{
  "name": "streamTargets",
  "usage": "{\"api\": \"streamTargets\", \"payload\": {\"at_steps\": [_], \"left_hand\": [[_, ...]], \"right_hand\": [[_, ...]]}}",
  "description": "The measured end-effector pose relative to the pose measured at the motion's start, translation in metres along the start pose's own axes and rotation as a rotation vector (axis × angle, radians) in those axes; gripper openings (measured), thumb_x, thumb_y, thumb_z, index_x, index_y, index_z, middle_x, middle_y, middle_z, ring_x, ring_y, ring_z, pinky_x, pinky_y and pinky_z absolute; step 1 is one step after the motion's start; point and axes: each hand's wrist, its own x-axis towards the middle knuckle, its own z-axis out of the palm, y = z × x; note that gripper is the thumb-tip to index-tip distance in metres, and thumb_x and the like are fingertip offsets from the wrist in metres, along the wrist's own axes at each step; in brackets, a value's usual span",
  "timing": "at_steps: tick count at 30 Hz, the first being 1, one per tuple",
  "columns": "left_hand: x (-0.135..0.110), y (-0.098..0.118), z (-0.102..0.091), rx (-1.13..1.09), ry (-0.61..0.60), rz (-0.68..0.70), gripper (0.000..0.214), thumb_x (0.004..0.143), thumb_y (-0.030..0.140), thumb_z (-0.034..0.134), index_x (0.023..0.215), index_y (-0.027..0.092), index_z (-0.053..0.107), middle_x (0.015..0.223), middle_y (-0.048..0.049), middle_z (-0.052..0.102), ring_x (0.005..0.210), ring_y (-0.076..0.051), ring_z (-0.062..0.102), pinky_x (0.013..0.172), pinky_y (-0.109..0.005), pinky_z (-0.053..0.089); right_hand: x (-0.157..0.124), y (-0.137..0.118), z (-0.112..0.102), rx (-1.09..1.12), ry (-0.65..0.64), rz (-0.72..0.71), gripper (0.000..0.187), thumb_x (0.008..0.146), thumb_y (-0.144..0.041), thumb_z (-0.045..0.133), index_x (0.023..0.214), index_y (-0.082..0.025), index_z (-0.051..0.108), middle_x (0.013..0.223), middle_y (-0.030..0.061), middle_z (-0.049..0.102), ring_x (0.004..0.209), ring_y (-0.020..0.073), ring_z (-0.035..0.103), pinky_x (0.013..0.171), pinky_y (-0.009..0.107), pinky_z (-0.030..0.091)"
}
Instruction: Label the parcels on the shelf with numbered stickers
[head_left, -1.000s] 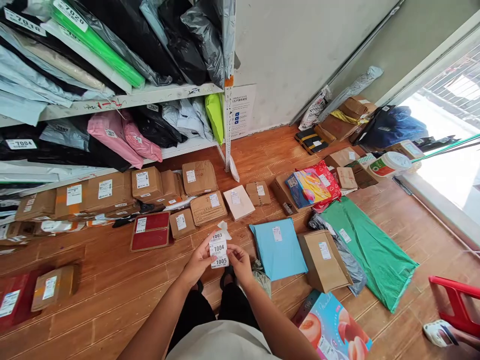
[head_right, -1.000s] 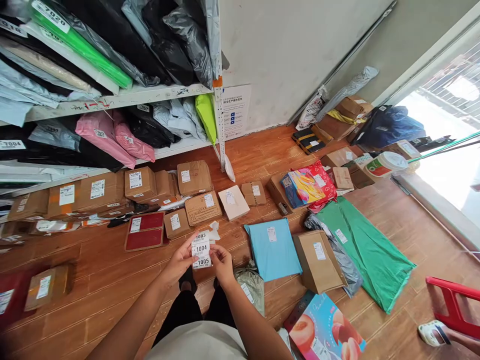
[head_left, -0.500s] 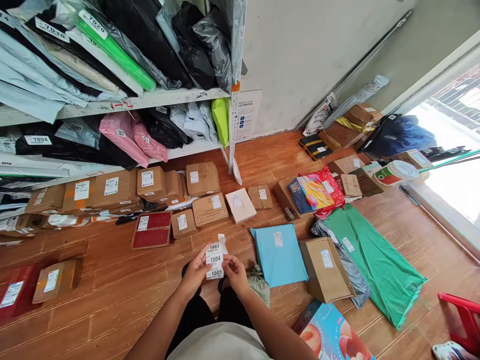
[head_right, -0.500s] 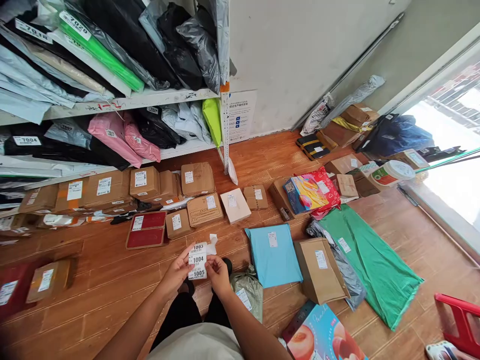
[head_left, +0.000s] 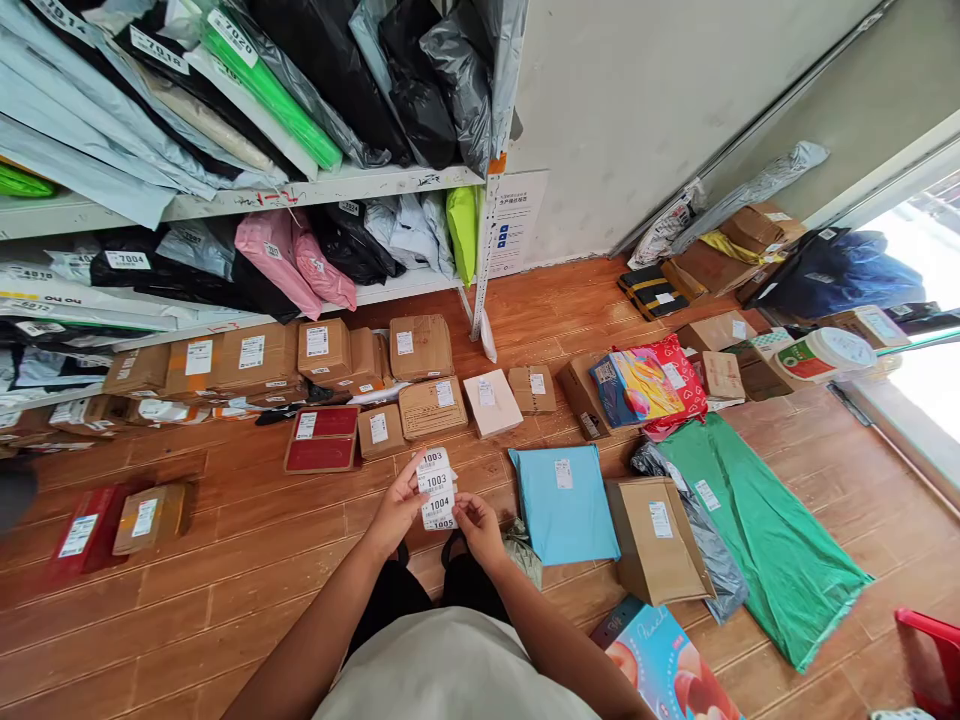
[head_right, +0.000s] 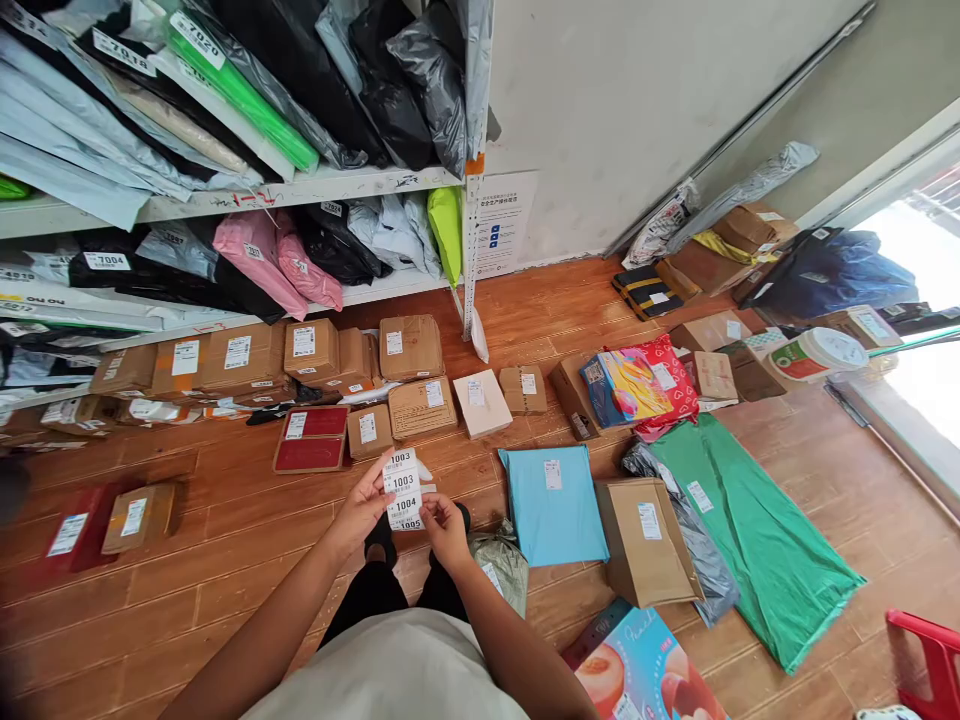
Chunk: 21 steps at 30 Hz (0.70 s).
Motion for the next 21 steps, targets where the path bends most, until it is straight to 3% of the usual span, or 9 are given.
{"api": "streamTargets", "payload": {"at_steps": [11,21], "left_hand": [[-0.005,0.017,-0.002,0.014,-0.031,0.043,0.091,0.078,0.015,0.072,0.155,0.030,0.026,0.146,-0.0117,0.053,0.121,-0.024,0.059,0.095,-0.032,0.050],[-0.004,0.021,0.000,-0.039,-0.014,0.013,0.078,0.079,0.017,0.068,0.151,0.029,0.039,0.142,-0.0094,0.057,0.112,-0.021,0.063,0.094,-0.033,0.050]], "right_hand": [[-0.005,-0.005,0.008,0.009,-0.022,0.004,0.035,0.076,-0.050,0.076,0.095,-0.021,0.068,0.086,0.0047,0.074,0.077,0.0194,0.069,0.077,0.034,0.054],[-0.007,-0.009,0.009,-0.012,-0.003,-0.006,0.037,0.077,-0.052,0.074,0.097,-0.021,0.068,0.087,0.0045,0.074,0.079,0.0195,0.069,0.079,0.034,0.054]]}}
